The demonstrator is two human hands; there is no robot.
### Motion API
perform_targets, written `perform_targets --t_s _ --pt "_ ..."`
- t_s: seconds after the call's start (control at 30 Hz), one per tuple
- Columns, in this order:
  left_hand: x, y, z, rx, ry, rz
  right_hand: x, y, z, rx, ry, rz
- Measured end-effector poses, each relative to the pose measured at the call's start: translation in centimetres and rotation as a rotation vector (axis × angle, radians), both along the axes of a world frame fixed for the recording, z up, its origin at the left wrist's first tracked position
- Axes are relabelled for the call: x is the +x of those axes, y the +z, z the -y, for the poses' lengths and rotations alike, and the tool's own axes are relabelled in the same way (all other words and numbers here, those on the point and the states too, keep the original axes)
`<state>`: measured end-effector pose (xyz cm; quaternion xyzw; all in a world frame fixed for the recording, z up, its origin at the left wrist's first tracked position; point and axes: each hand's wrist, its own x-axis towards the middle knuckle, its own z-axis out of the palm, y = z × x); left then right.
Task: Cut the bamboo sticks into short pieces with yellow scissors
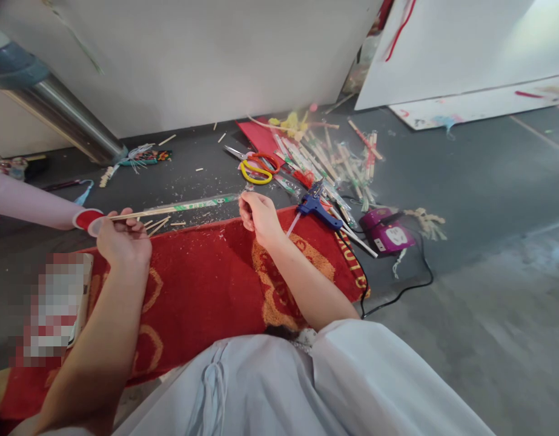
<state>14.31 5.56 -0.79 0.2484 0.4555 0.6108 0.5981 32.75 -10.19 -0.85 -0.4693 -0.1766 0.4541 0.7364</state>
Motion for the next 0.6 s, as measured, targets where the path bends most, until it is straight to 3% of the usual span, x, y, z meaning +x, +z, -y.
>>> perform_targets --t_s 0.6 --pt "0.03 -0.10 -0.07 -0.007 0.009 0.017 0.50 0.33 0.03 0.067 -0.310 -0.215"
